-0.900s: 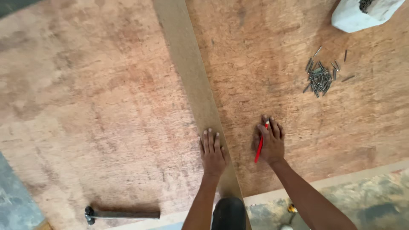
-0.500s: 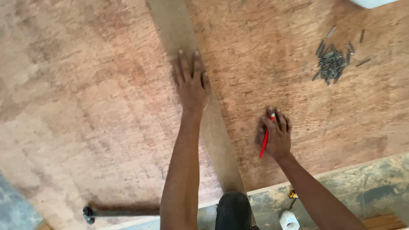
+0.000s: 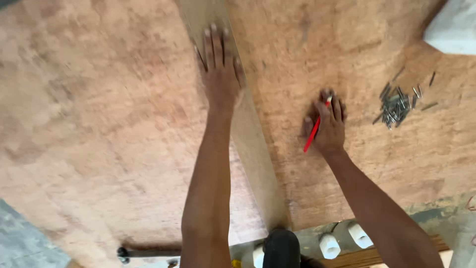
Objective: The person marks a line on a large sheet of plywood using a wooden board and a pencil, then hammers several nails into the plywood sheet while sitting on the floor in a workshop.
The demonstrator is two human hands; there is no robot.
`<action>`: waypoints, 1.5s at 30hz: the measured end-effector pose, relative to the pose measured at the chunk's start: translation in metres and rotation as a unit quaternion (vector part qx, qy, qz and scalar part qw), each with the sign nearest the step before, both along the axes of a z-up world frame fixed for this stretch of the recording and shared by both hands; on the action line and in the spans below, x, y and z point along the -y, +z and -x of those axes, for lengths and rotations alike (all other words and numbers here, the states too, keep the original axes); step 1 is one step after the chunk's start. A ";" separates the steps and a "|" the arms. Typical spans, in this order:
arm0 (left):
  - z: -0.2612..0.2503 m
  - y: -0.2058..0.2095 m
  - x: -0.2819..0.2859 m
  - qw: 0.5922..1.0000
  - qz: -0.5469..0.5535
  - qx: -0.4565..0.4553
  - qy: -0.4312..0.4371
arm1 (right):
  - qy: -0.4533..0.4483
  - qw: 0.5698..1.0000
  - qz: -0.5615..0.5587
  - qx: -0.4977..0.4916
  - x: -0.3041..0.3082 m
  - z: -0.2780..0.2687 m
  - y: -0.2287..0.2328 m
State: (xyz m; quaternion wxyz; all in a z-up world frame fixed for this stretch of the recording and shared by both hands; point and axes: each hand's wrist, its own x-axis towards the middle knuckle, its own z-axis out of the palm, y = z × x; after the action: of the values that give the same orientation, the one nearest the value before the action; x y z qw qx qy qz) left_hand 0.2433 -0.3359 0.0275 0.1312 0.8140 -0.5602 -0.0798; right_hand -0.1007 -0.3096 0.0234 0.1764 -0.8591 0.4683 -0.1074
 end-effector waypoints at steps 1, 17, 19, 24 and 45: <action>0.000 0.002 -0.001 1.000 0.014 -0.009 -0.005 | 0.007 1.000 -0.001 -0.010 0.007 -0.005 -0.002; -0.010 0.016 0.011 0.997 0.011 -0.075 0.017 | 0.000 0.960 -0.074 0.269 0.189 -0.245 0.049; -0.008 0.017 0.010 0.997 -0.009 -0.080 0.019 | 0.015 0.937 -0.057 0.345 0.221 -0.289 0.049; -0.008 0.019 0.010 0.995 -0.051 -0.081 0.013 | -0.033 0.904 -0.164 0.393 0.259 -0.344 0.026; -0.019 0.000 0.103 0.971 -0.093 -0.026 0.221 | 0.026 0.994 -0.019 0.106 0.194 -0.255 0.011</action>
State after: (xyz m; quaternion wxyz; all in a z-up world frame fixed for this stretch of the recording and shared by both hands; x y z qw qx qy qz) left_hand 0.2621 -0.4392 0.0279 0.0837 0.9238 -0.3531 -0.1217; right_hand 0.1545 -0.5039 0.0346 0.2439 -0.8513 0.4261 -0.1848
